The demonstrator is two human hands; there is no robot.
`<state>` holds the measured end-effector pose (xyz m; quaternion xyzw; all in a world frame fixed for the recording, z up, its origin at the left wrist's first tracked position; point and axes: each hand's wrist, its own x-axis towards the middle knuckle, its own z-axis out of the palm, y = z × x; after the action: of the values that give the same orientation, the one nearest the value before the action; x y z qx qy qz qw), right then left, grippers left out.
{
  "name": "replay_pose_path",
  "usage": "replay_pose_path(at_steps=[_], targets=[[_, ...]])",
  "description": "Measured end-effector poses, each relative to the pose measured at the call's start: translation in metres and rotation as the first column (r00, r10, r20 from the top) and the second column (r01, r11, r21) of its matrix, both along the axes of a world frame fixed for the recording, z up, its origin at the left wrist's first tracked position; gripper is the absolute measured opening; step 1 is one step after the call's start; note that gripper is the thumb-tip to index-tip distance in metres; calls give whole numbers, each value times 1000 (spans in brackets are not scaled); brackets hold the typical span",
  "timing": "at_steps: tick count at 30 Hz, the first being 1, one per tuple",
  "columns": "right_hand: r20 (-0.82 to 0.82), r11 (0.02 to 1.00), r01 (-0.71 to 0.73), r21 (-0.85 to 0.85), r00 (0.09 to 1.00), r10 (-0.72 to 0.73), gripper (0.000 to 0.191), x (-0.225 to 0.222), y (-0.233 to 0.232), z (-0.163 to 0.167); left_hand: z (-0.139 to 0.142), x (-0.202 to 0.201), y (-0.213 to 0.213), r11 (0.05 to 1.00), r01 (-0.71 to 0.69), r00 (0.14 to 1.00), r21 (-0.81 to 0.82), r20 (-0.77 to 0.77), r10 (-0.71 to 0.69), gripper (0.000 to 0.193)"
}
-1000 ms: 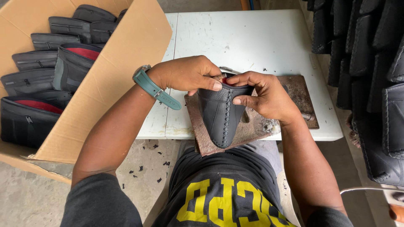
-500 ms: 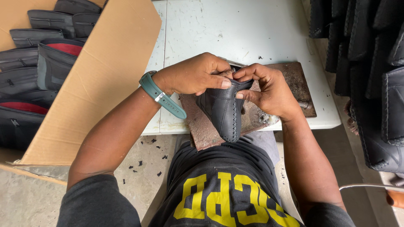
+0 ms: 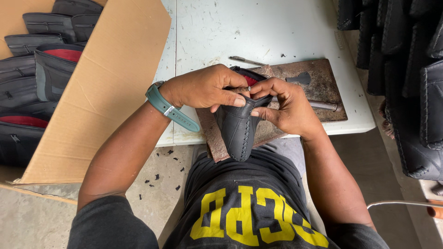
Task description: The person repairs a black slip-on shoe by inserting a metal tool into the upper and striking it with a hammer to secure the stitching. They repeat this process along the shoe's edge, then inspect the finished seam and place the shoe aside.
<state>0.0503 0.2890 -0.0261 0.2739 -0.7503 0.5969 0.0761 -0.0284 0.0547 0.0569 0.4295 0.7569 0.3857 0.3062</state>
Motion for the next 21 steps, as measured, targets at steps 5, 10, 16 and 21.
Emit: replay_pose_path(at_steps=[5, 10, 16, 21], targets=[[-29, 999, 19, 43, 999, -18, 44, -3, 1, -1, -2, 2, 0, 999, -48, 999, -13, -7, 48, 28], [40, 994, -34, 102, 999, 30, 34, 16, -12, -2, 20, 30, -15, 980, 135, 978, 148, -178, -108, 25], [317, 903, -271, -334, 870, 378, 26, 74, -50, -30, 38, 85, -58, 946, -106, 979, -308, 136, 154, 24], [398, 942, -258, -214, 858, 325, 20, 96, -72, -69, 0, 98, -69, 915, 17, 992, -404, -108, -66, 29]])
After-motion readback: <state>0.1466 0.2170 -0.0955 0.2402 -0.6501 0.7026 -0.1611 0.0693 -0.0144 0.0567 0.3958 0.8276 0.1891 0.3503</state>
